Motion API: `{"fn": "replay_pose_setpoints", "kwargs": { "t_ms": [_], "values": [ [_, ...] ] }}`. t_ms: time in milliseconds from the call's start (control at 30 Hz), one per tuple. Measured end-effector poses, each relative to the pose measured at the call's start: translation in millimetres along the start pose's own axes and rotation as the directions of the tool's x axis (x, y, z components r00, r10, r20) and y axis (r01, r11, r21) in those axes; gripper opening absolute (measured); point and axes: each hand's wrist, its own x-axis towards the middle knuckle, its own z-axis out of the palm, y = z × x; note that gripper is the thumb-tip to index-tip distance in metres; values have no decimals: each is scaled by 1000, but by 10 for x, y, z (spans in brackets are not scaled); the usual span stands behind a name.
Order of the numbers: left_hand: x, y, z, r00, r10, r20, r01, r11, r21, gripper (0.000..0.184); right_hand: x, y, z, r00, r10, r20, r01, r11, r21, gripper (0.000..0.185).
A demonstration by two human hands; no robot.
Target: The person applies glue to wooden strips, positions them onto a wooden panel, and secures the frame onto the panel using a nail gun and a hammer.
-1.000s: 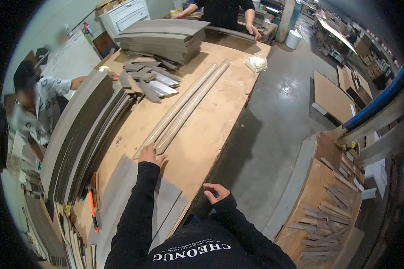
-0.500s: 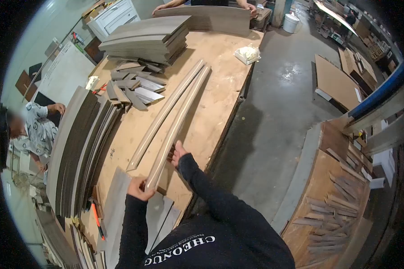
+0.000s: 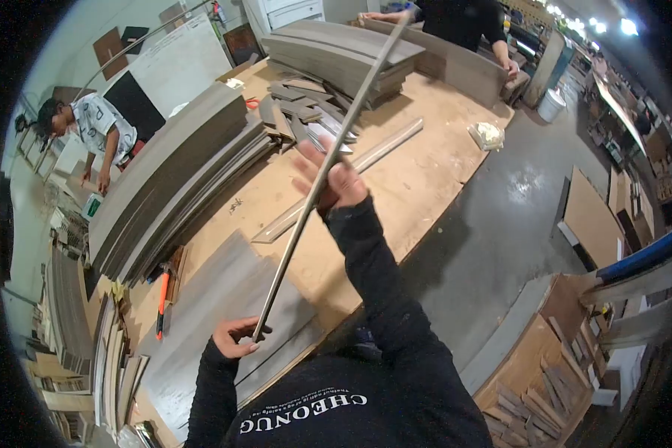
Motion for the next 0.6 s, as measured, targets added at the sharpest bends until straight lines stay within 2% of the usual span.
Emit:
{"fn": "replay_pose_setpoints", "kwargs": {
  "t_ms": [67,100,167,200,233,267,333,400,467,533,600],
  "values": [
    [-252,-145,-183,998,33,-45,-26,988,149,55,70,-100,222,999,-35,2,35,999,-15,81],
    [-400,-169,-305,989,38,-145,10,948,317,56,96,-21,171,998,-21,65,19,999,38,82],
    [-593,73,-537,973,55,-225,25,941,337,51,38,190,215,997,-55,56,53,998,36,79],
    [-652,184,-628,946,70,-317,86,888,451,48,-16,308,272,996,-69,54,67,997,41,78],
    [-722,180,-704,851,285,-441,94,743,663,45,-71,417,348,994,-92,-57,93,996,8,72],
    [-763,247,-697,746,453,-488,138,612,779,45,-111,531,428,981,-69,-182,70,998,-4,70],
    [-682,619,-446,495,751,-436,313,314,896,43,-186,767,613,906,-27,-423,21,1000,-18,67],
    [-535,672,-167,542,813,-214,305,47,951,52,-324,967,964,819,72,-569,20,988,154,64],
    [-338,751,-15,534,830,-161,344,-39,938,48,-458,1201,1082,833,134,-537,-30,980,198,67],
    [-242,772,-175,469,878,-94,375,-102,922,37,-592,1307,1224,860,198,-470,-112,972,206,71],
    [-236,821,-322,440,897,-43,354,-129,927,35,-632,1387,1349,865,230,-445,-130,961,244,65]
  ]
}}
